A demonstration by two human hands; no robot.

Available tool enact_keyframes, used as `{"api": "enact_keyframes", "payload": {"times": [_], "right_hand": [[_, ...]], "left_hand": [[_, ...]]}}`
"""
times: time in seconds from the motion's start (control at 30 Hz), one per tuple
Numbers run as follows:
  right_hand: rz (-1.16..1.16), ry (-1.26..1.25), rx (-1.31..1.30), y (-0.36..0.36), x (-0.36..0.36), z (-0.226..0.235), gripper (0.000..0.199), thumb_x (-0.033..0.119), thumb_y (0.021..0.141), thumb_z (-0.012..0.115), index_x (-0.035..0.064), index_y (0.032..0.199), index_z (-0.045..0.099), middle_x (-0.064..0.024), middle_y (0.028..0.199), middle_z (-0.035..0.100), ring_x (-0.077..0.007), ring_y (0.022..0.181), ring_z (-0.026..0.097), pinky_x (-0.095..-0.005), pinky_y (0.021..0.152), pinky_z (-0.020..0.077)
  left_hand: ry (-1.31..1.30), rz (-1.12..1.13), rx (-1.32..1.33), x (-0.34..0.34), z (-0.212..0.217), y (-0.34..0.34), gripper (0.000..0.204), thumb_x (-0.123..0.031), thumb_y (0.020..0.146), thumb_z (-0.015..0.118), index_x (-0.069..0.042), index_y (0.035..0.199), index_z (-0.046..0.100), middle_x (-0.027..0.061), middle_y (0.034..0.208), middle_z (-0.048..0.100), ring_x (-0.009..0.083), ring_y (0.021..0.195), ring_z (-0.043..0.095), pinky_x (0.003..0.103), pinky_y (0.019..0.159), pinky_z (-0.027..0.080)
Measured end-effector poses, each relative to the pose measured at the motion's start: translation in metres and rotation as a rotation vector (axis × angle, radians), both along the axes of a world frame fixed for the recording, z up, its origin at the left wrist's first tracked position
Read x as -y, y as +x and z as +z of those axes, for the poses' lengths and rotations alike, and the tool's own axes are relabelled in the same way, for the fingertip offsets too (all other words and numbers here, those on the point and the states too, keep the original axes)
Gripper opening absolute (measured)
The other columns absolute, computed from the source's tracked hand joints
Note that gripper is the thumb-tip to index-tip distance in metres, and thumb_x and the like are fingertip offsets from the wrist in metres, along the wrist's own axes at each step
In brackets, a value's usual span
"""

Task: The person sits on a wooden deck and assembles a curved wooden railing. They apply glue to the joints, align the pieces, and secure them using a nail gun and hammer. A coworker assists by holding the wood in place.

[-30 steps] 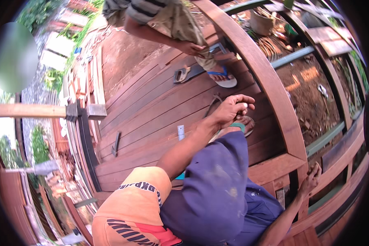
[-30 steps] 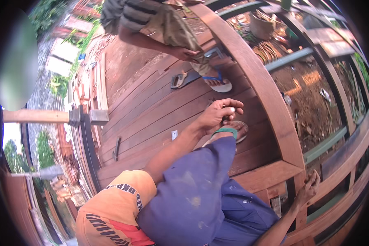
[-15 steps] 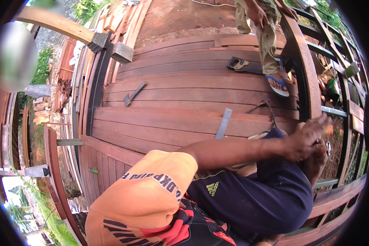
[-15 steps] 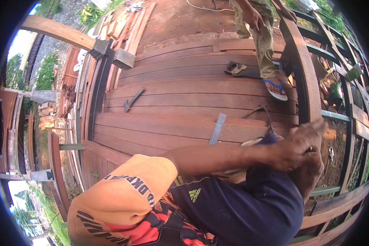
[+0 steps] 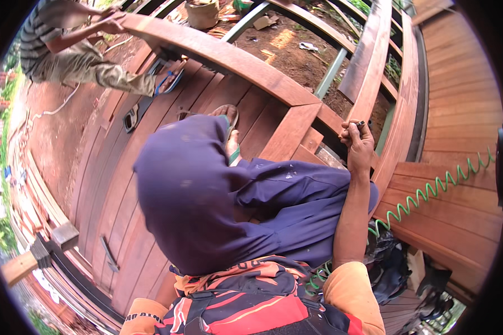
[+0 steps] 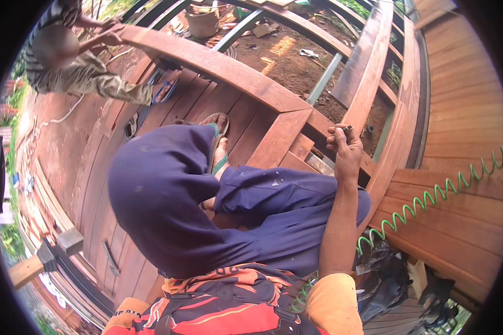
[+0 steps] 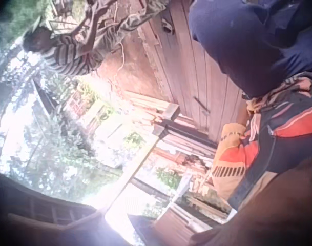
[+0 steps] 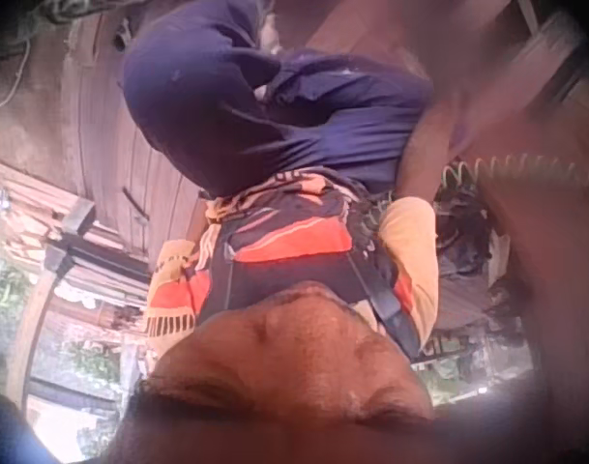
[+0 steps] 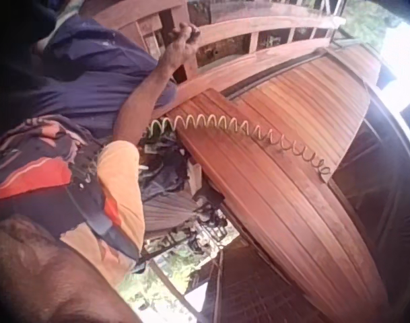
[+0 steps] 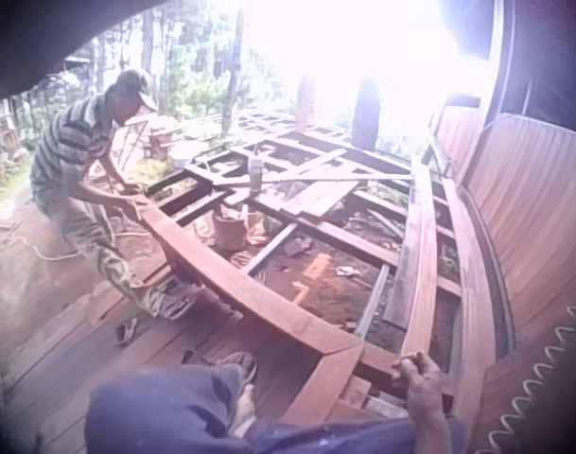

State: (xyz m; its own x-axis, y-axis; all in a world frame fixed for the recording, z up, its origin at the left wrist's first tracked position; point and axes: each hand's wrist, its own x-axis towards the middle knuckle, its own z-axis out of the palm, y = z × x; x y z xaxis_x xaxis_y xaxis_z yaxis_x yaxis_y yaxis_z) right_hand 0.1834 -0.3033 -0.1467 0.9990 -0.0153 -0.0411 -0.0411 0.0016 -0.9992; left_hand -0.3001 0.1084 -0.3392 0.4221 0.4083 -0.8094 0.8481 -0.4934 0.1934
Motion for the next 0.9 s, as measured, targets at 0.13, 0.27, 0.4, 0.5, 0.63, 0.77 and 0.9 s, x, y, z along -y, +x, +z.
{"api": "enact_keyframes", "payload": {"times": [0.13, 0.27, 0.4, 0.5, 0.63, 0.77, 0.9], "right_hand": [[-0.124, 0.156, -0.025, -0.007, 0.024, -0.010, 0.013, 0.017, 0.107, 0.062, 0.0068, 0.114, 0.068, -0.0067, 0.100, 0.075, -0.0065, 0.077, 0.067, -0.0216, 0.068, 0.0563], [-0.101, 0.200, -0.020, 0.001, 0.017, -0.003, 0.011, 0.009, 0.106, 0.058, 0.0060, 0.113, 0.067, -0.0069, 0.101, 0.074, -0.0064, 0.077, 0.066, -0.0207, 0.066, 0.0554], [0.057, -0.022, -0.023, 0.041, 0.017, 0.004, 0.015, 0.006, 0.103, 0.055, 0.0029, 0.110, 0.068, -0.0085, 0.093, 0.072, -0.0104, 0.075, 0.063, -0.0260, 0.067, 0.0541], [0.129, -0.340, 0.194, 0.093, -0.008, -0.008, 0.020, 0.018, 0.100, 0.065, 0.0022, 0.109, 0.071, -0.0110, 0.091, 0.071, -0.0186, 0.076, 0.067, -0.0342, 0.072, 0.0565], [0.166, -0.794, 0.199, 0.135, -0.012, -0.057, 0.039, 0.038, 0.092, 0.078, 0.0051, 0.113, 0.076, -0.0181, 0.095, 0.071, -0.0308, 0.085, 0.072, -0.0426, 0.082, 0.0575], [0.209, -0.916, 0.170, 0.144, -0.017, -0.110, 0.046, 0.047, 0.087, 0.082, 0.0114, 0.115, 0.078, -0.0195, 0.112, 0.071, -0.0360, 0.107, 0.070, -0.0469, 0.094, 0.0556], [0.304, -0.926, 0.059, 0.137, -0.032, -0.107, 0.052, 0.047, 0.085, 0.085, 0.0083, 0.119, 0.078, -0.0205, 0.108, 0.070, -0.0327, 0.101, 0.070, -0.0434, 0.089, 0.0553]], "left_hand": [[0.004, 0.023, -0.047, -0.019, 0.018, -0.019, 0.041, -0.041, 0.095, 0.070, -0.002, 0.107, 0.067, 0.0151, 0.084, 0.067, 0.0292, 0.077, 0.068, 0.043, 0.071, 0.054], [-0.004, 0.104, -0.067, -0.035, 0.046, -0.033, 0.035, -0.035, 0.096, 0.069, -0.004, 0.112, 0.064, 0.0100, 0.083, 0.066, 0.0245, 0.074, 0.066, 0.039, 0.068, 0.054], [-0.062, 0.297, 0.018, -0.054, 0.086, -0.040, 0.032, -0.028, 0.097, 0.068, -0.006, 0.118, 0.062, 0.0049, 0.082, 0.064, 0.0198, 0.072, 0.064, 0.035, 0.065, 0.054], [-0.095, 0.617, 0.383, -0.077, 0.154, -0.046, 0.030, -0.024, 0.098, 0.068, -0.007, 0.122, 0.060, 0.0010, 0.082, 0.063, 0.0163, 0.070, 0.063, 0.033, 0.063, 0.054], [0.236, 0.775, 1.259, -0.087, 0.304, 0.022, 0.030, -0.031, 0.108, 0.060, -0.006, 0.124, 0.059, -0.0028, 0.072, 0.054, 0.0079, 0.057, 0.051, 0.022, 0.051, 0.041], [0.229, 0.401, 1.729, -0.051, 0.459, 0.123, 0.026, -0.034, 0.109, 0.059, -0.008, 0.103, 0.057, -0.0010, 0.076, 0.046, 0.0084, 0.070, 0.042, 0.027, 0.062, 0.037], [-0.095, 0.414, 1.650, 0.006, 0.419, 0.281, 0.029, -0.029, 0.108, 0.061, -0.005, 0.123, 0.063, 0.0085, 0.106, 0.069, 0.0144, 0.093, 0.060, 0.029, 0.081, 0.048]]}}
